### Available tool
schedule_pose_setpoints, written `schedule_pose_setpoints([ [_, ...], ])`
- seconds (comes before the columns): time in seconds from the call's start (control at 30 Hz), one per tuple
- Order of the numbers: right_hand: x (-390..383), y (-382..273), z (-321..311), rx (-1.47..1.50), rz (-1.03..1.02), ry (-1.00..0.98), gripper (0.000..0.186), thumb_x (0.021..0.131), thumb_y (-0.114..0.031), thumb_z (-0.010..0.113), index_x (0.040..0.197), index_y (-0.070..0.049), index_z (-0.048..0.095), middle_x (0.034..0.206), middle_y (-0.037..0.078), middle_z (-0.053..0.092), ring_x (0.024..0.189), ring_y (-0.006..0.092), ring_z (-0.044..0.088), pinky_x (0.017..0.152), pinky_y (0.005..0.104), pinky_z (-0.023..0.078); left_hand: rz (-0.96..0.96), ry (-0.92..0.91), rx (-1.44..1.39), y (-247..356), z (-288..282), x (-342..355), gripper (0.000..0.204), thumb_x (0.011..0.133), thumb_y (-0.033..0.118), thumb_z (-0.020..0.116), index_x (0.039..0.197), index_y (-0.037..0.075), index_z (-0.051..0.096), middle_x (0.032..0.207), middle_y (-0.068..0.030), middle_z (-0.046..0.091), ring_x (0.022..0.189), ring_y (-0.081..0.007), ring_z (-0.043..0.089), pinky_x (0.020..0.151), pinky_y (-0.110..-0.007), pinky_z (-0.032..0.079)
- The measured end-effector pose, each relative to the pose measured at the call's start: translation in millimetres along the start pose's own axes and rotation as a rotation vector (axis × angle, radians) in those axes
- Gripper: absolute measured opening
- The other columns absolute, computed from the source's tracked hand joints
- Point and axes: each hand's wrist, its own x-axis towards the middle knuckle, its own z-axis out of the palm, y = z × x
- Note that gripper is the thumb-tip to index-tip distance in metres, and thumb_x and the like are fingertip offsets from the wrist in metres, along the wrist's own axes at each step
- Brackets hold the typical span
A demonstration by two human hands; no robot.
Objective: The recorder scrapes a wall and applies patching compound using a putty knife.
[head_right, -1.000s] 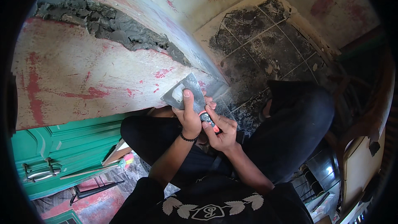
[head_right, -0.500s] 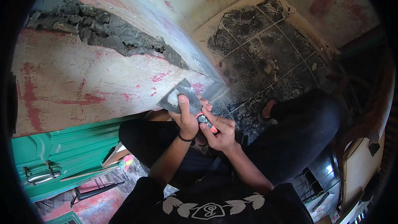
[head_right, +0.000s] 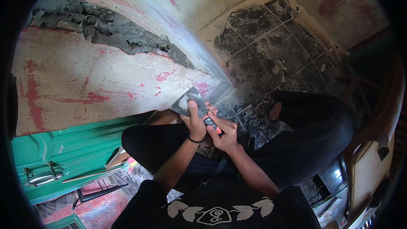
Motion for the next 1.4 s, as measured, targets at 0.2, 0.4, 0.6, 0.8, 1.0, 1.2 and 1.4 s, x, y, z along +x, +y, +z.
schedule_pose_setpoints([
  [0.2, 5.1, -10.0, -8.2, -0.028, -0.007, -0.065, 0.045, 0.084, -0.003, 0.071, 0.126, 0.009, 0.062, 0.094, 0.022, 0.073, 0.078, 0.0207, 0.073, 0.074, 0.0287, 0.054, -0.011, -0.006, -0.026, 12.4, 8.2, 0.0, 0.051, 0.103, 0.040, 0.050, 0.098, -0.010, 0.057, 0.075, -0.0178, 0.064, 0.062, -0.0252, 0.066, 0.059, -0.038, 0.059],
  [0.4, 41.6, -64.9, -24.4, -0.054, -0.018, -0.112, 0.045, 0.084, -0.002, 0.071, 0.126, 0.009, 0.062, 0.100, 0.025, 0.073, 0.083, 0.0226, 0.074, 0.077, 0.0287, 0.055, 0.064, -0.118, -0.128, 61.7, 35.4, 7.0, 0.047, 0.102, 0.038, 0.052, 0.099, -0.008, 0.057, 0.077, -0.0181, 0.065, 0.062, -0.0242, 0.067, 0.057, -0.039, 0.061],
  [0.6, 53.4, -76.2, -9.5, -0.014, -0.209, -0.009, 0.041, 0.082, 0.000, 0.070, 0.122, 0.010, 0.065, 0.086, 0.024, 0.072, 0.072, 0.0273, 0.073, 0.068, 0.0300, 0.056, 0.164, -0.146, -0.125, 86.0, 43.1, 7.8, 0.044, 0.103, 0.034, 0.051, 0.096, -0.009, 0.058, 0.076, -0.0175, 0.066, 0.062, -0.0233, 0.068, 0.058, -0.038, 0.060],
  [0.8, -2.7, -4.1, 2.8, 0.001, 0.015, 0.015, 0.046, 0.082, -0.004, 0.072, 0.126, 0.008, 0.063, 0.100, 0.024, 0.073, 0.083, 0.0225, 0.074, 0.078, 0.0285, 0.054, -0.019, -0.075, 0.040, 8.1, -0.4, 2.3, 0.053, 0.104, 0.040, 0.049, 0.095, -0.011, 0.058, 0.072, -0.0179, 0.065, 0.061, -0.0244, 0.066, 0.058, -0.037, 0.059],
  [1.0, -11.2, 2.5, -0.7, -0.053, 0.001, -0.012, 0.046, 0.084, -0.005, 0.070, 0.128, 0.005, 0.063, 0.074, 0.014, 0.070, 0.061, 0.0161, 0.066, 0.062, 0.0261, 0.050, -0.109, 0.014, 0.022, 0.0, -2.8, -6.3, 0.054, 0.104, 0.042, 0.049, 0.093, -0.010, 0.059, 0.071, -0.0175, 0.066, 0.060, -0.0241, 0.066, 0.058, -0.035, 0.058],
  [1.2, -7.3, -13.6, -4.6, -0.090, 0.040, -0.020, 0.046, 0.084, -0.005, 0.069, 0.129, 0.004, 0.063, 0.069, 0.013, 0.067, 0.057, 0.0145, 0.063, 0.059, 0.0264, 0.049, -0.109, 0.048, -0.020, 7.2, 8.7, -6.8, 0.054, 0.104, 0.043, 0.050, 0.091, -0.009, 0.059, 0.068, -0.0168, 0.064, 0.056, -0.0230, 0.065, 0.055, -0.034, 0.057],
  [1.4, -11.8, -13.9, 7.5, -0.118, 0.027, -0.003, 0.049, 0.084, -0.006, 0.069, 0.131, 0.004, 0.061, 0.069, 0.013, 0.067, 0.056, 0.0133, 0.062, 0.060, 0.0274, 0.049, -0.065, 0.065, 0.013, 8.1, -0.4, -3.6, 0.052, 0.103, 0.041, 0.052, 0.091, -0.009, 0.059, 0.067, -0.0164, 0.064, 0.053, -0.0219, 0.063, 0.052, -0.033, 0.057],
])
